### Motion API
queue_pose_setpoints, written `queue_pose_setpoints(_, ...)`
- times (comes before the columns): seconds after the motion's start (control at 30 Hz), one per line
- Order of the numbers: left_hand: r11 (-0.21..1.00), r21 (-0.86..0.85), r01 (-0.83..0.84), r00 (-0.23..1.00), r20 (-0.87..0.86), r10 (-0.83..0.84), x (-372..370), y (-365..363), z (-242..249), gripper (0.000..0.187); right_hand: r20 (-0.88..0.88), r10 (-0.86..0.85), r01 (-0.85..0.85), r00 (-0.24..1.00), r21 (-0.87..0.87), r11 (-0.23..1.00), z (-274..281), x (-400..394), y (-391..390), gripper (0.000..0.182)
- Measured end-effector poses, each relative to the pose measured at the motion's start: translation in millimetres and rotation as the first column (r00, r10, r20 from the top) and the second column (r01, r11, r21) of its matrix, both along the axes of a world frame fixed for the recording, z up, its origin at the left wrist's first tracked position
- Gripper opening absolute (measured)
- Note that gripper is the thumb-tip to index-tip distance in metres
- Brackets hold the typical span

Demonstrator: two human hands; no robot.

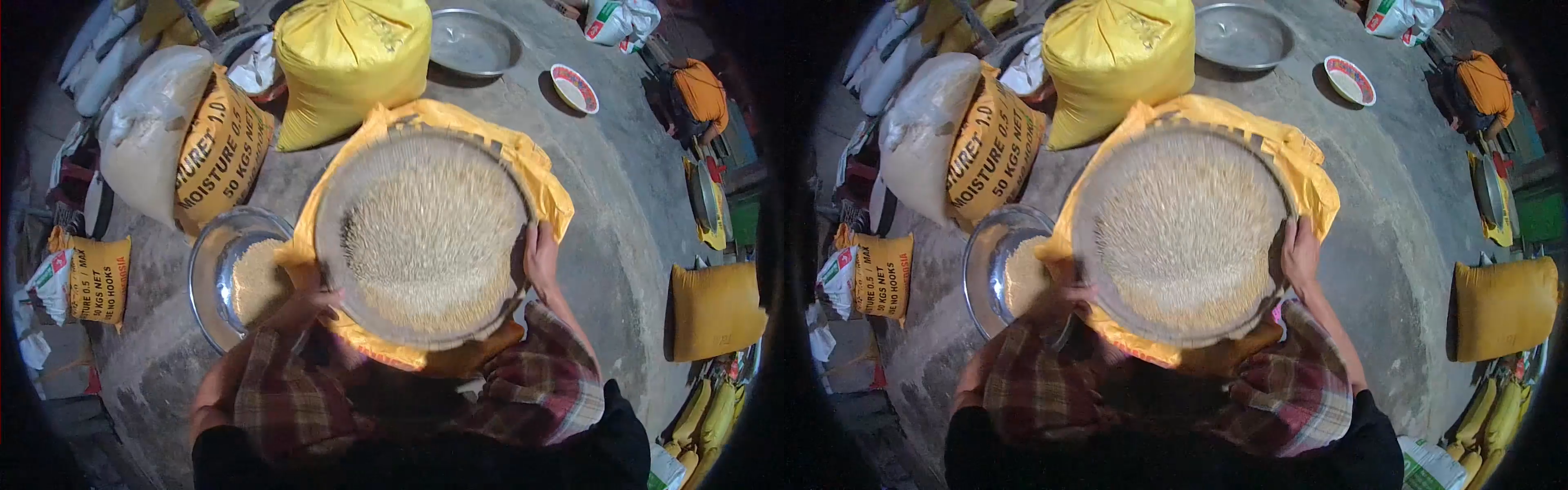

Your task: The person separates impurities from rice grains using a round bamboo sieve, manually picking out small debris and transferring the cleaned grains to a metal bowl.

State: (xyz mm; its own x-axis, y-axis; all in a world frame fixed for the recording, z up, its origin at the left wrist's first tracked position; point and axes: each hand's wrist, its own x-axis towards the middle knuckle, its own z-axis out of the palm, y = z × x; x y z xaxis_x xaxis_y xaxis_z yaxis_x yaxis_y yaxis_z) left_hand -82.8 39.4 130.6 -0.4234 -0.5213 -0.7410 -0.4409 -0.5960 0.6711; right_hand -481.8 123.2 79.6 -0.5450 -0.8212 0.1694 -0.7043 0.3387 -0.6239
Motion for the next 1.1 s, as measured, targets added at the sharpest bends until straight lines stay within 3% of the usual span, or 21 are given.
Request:
queue_pose_setpoints(0.07, 0.996, -0.082, 0.016, 0.996, -0.087, -0.023, -1, -2, -1, 0.046, 0.013, -0.03, 0.029, 0.999, 0.037, 0.999, -8, 3, 6, 0.028)
queue_pose_setpoints(0.17, 0.993, 0.074, 0.087, 0.996, -0.016, -0.086, 15, 2, -23, 0.044, 0.043, -0.015, 0.01, 0.999, 0.094, 0.995, -5, 5, 11, 0.028)
queue_pose_setpoints(0.27, 0.998, -0.039, 0.055, 0.998, -0.032, -0.057, 3, 5, 27, 0.045, 0.08, -0.055, 0.051, 0.995, 0.05, 0.997, 14, 7, 8, 0.027)
queue_pose_setpoints(0.3, 0.988, -0.152, 0.024, 0.999, -0.045, -0.031, 2, 7, 39, 0.046, 0.07, -0.034, 0.04, 0.997, -0.101, 0.994, 20, 7, 7, 0.024)
queue_pose_setpoints(0.33, 0.964, -0.264, -0.008, 0.998, -0.06, -0.008, 2, 8, 44, 0.048, 0.07, -0.036, 0.042, 0.997, -0.097, 0.994, 30, 8, 6, 0.024)
queue_pose_setpoints(0.37, 0.964, -0.265, -0.005, 0.998, -0.059, -0.011, 1, 8, 35, 0.048, 0.11, -0.053, 0.065, 0.993, -0.108, 0.992, 42, 9, 4, 0.024)
queue_pose_setpoints(0.4, 0.926, -0.378, 0.005, 0.998, -0.062, -0.03, 2, 9, 19, 0.048, 0.15, -0.068, 0.086, 0.986, -0.122, 0.989, 49, 11, 1, 0.023)
queue_pose_setpoints(0.47, 0.861, -0.508, 0.015, 0.997, -0.061, -0.054, -2, 4, 13, 0.048, 0.02, -0.034, 0.035, 0.999, -0.051, 0.998, 25, 3, -5, 0.025)
queue_pose_setpoints(0.53, 0.999, -0.038, -0.02, 0.997, -0.076, 0.017, -11, -1, 12, 0.046, -0.012, -0.03, 0.031, 0.999, 0.067, 0.997, 3, -3, -2, 0.027)
queue_pose_setpoints(0.6, 0.997, -0.078, -0.011, 0.997, -0.082, 0.004, -9, 0, 2, 0.042, 0.026, -0.033, 0.031, 0.999, 0.078, 0.996, -5, -3, 8, 0.028)
queue_pose_setpoints(0.67, 0.997, 0.07, 0.042, 0.997, -0.063, -0.038, -2, 0, -4, 0.04, 0.07, -0.046, 0.039, 0.997, 0.101, 0.994, -5, -2, 15, 0.028)
queue_pose_setpoints(0.77, 1.0, 0.0, -0.029, 0.994, -0.102, 0.029, 6, 5, 3, 0.041, 0.092, -0.068, 0.051, 0.993, 0.17, 0.984, 17, 1, 12, 0.027)
queue_pose_setpoints(0.8, 1.0, 0.005, -0.026, 0.994, -0.102, 0.026, 9, 5, 5, 0.041, 0.139, -0.086, 0.071, 0.987, 0.111, 0.991, 24, 4, 12, 0.027)
queue_pose_setpoints(0.87, 0.977, -0.21, -0.022, 0.988, -0.155, -0.011, 12, 4, 9, 0.051, 0.187, -0.099, 0.093, 0.977, 0.042, 0.995, 28, 8, 5, 0.027)
queue_pose_setpoints(0.93, 0.976, -0.213, -0.041, 0.989, -0.145, 0.01, 6, 0, 6, 0.057, 0.132, -0.017, 0.029, 0.991, -0.096, 0.995, 26, 9, -2, 0.026)
queue_pose_setpoints(1.0, 0.973, -0.223, -0.059, 0.99, -0.138, 0.029, 8, -5, -11, 0.063, 0.113, -0.007, 0.01, 0.994, -0.027, 1.0, 18, 7, -4, 0.025)
queue_pose_setpoints(1.1, 0.988, -0.143, -0.057, 0.984, -0.176, 0.032, 18, -10, -29, 0.054, 0.167, -0.017, 0.01, 0.986, 0.045, 0.999, 5, 5, 4, 0.029)
